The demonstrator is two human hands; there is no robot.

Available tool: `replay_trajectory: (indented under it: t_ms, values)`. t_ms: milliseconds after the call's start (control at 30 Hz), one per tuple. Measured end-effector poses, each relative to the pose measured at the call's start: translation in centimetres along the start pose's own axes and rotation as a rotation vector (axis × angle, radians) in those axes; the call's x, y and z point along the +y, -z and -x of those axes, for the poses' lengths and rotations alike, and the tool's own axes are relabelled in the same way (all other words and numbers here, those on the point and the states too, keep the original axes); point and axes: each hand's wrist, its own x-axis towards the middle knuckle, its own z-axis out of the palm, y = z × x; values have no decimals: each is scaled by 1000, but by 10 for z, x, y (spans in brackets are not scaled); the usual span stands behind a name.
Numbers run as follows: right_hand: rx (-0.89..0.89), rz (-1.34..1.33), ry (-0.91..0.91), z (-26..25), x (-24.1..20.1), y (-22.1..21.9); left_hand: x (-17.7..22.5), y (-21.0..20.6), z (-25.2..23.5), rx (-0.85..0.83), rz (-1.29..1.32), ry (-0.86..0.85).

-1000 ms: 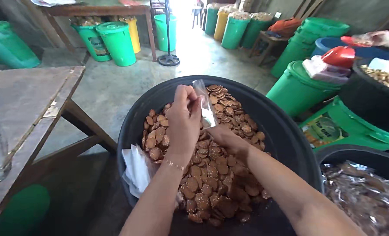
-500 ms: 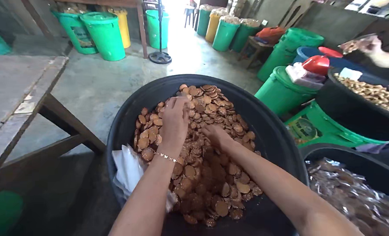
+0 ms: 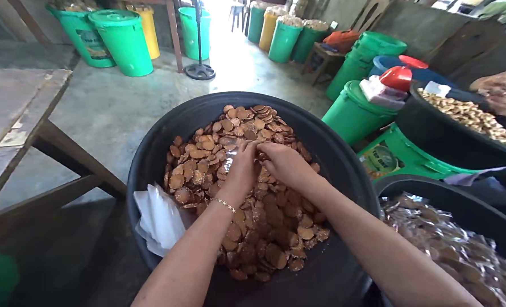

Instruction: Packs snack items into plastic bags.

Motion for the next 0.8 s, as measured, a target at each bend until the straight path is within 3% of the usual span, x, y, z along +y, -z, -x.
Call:
replay_trajectory:
  t_ms: [100, 200, 267, 300, 333, 433, 500, 567, 600, 700, 733, 800]
  values:
    - [0, -303, -165, 0, -2, -2, 2, -14, 7, 161, -108, -178]
    - [301, -790, -99, 5, 6, -16, 13, -13, 18, 318, -57, -536]
    - [483, -708, 64, 9, 17, -10, 14, 4, 19, 409, 61, -665]
    - [495, -624, 125, 12, 22, 1, 12, 16, 18, 434, 175, -636]
    - [481, -574, 173, 15, 25, 14, 7, 29, 17, 393, 319, -539]
    - [442, -567, 376, 17, 23, 41, -19, 45, 8, -53, 991, -248]
    - [623, -639, 465, 8, 23, 39, -22, 38, 5, -308, 1300, -212]
    - [700, -562, 340, -5, 36, 21, -18, 31, 4, -355, 1488, -219]
    - [584, -452, 215, -8, 48, 4, -17, 29, 4, -327, 1568, -216]
    - [-148, -32, -33, -16, 82, -54, -20, 32, 1, -220, 1694, -262]
    - [-247, 60, -36, -16, 90, -70, -20, 35, 1, -211, 1698, -293]
    - [-253, 115, 41, -14, 107, -84, -21, 41, 2, -225, 1696, -354]
